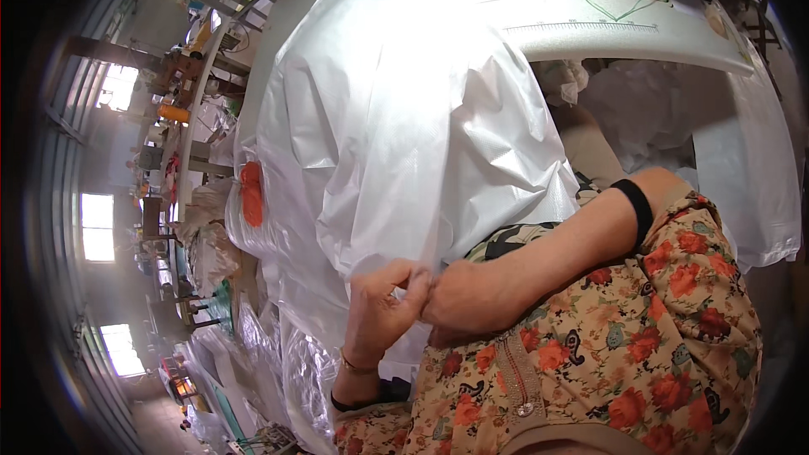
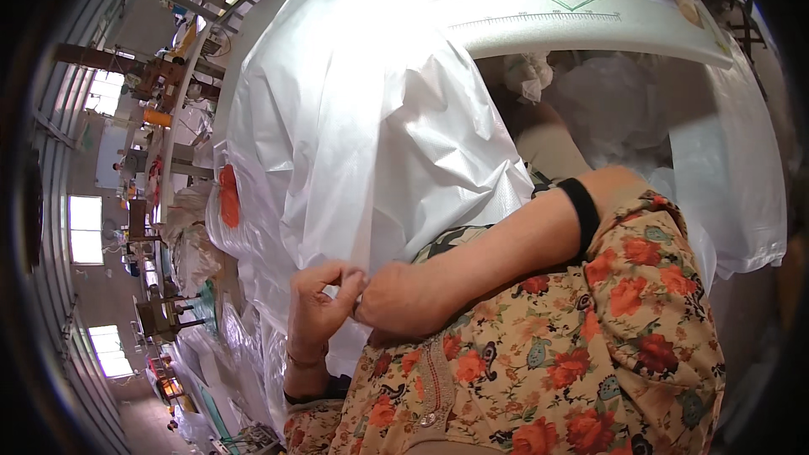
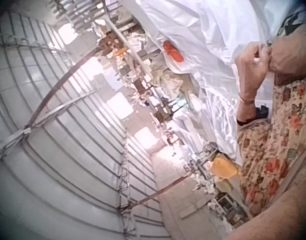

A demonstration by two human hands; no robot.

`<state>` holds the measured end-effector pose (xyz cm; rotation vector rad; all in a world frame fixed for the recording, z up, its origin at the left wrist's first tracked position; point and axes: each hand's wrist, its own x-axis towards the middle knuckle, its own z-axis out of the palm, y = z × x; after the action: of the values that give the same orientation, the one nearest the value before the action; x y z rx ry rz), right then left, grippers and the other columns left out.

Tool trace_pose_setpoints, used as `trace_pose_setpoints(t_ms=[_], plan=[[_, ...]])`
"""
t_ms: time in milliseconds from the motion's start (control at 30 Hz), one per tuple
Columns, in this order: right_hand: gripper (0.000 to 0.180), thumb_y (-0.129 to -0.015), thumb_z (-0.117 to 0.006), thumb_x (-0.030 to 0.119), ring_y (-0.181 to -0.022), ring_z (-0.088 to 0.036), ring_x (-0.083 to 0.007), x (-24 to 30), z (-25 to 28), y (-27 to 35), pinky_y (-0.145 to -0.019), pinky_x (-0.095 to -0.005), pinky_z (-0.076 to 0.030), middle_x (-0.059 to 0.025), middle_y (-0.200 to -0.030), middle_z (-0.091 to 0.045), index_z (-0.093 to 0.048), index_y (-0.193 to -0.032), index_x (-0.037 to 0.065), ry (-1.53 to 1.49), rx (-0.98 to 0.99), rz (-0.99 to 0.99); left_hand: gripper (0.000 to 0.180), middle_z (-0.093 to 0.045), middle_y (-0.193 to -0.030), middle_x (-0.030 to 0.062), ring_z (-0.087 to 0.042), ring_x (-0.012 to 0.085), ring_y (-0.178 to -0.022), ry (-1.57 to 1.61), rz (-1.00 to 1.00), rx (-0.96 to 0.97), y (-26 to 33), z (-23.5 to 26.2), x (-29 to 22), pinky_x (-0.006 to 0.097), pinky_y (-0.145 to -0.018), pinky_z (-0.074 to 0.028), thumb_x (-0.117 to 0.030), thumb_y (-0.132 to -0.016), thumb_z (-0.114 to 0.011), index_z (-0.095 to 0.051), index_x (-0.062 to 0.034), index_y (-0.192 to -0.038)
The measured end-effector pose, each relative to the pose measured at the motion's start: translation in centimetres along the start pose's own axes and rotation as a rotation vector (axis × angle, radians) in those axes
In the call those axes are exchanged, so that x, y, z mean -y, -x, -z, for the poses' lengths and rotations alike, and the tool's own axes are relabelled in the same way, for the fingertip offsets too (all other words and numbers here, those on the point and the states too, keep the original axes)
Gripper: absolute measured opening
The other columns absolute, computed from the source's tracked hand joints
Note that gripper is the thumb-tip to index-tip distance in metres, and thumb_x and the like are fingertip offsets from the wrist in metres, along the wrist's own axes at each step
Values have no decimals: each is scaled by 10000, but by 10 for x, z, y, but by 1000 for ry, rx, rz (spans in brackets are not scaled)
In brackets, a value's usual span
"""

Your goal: Sewing large white woven plastic sheets at an industrial sewing workstation.

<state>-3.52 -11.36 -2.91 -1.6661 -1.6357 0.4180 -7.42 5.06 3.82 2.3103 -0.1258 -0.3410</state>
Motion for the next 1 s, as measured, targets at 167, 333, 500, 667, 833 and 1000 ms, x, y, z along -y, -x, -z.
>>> trace_pose_setpoints(t_ms=[167, 333, 500, 667, 833, 1000], plan=[[193, -892, -612, 219, -766, -640, -301, -45, 61, 23, -671, -387, -505, -156, -821, -643, -654, -975, 50, -11, -730, -394, 165, -650, -854, 27, -557, 40, -710, 480, -2, -318, 9, 14, 25, 203, -638, -457, -7, -917, -495, -639, -1, -999], [341, -952, -548, 207, -860, -658, -177, -101, 147, 39, -624, -273, -529, -145, -1147, -564, -507, -1160, -59, -436, -1377, -579, 132, -643, -903, 24, -579, 57, -753, 483, -54, -563, -12, 45, 27, 193, -698, -467, -92, -972, -505, -590, 8, -979], [291, -926, -618, 188, -679, -647, -166, -115, 184, 21, -539, -261, -502, -149, -1117, -580, -571, -1096, -43, -932, -1294, -844, 174, -603, -796, -18, -495, 21, -690, 412, -165, -643, -35, 65, 18, 176, -638, -405, -165, -956, -617, -616, 4, -915], [197, -891, -686, 194, -459, -400, -11, -107, 165, 8, -455, -211, -379, 53, -641, -523, -663, -993, 28, -1094, -1036, -655, 129, -600, -758, -28, -489, 6, -662, 458, -251, -580, -46, 79, 13, 159, -615, -386, -125, -931, -649, -613, -19, -867], [210, -876, -696, 185, -1018, -600, -140, -80, 99, 12, -911, -314, -469, -51, -1006, -688, -695, -1035, 47, -1109, -838, -437, 110, -595, -716, -43, -476, -4, -621, 360, -258, -530, -46, 71, 18, 162, -562, -375, -89, -907, -673, -615, -12, -854], [108, -933, -597, 125, -935, -620, -128, -41, 65, 35, -907, -298, -486, -63, -956, -680, -658, -941, 35, -1064, -538, -212, 89, -570, -644, -47, -467, -5, -587, 234, -249, -357, -33, 43, 20, 169, -516, -357, -44, -891, -673, -622, 6, -838]])
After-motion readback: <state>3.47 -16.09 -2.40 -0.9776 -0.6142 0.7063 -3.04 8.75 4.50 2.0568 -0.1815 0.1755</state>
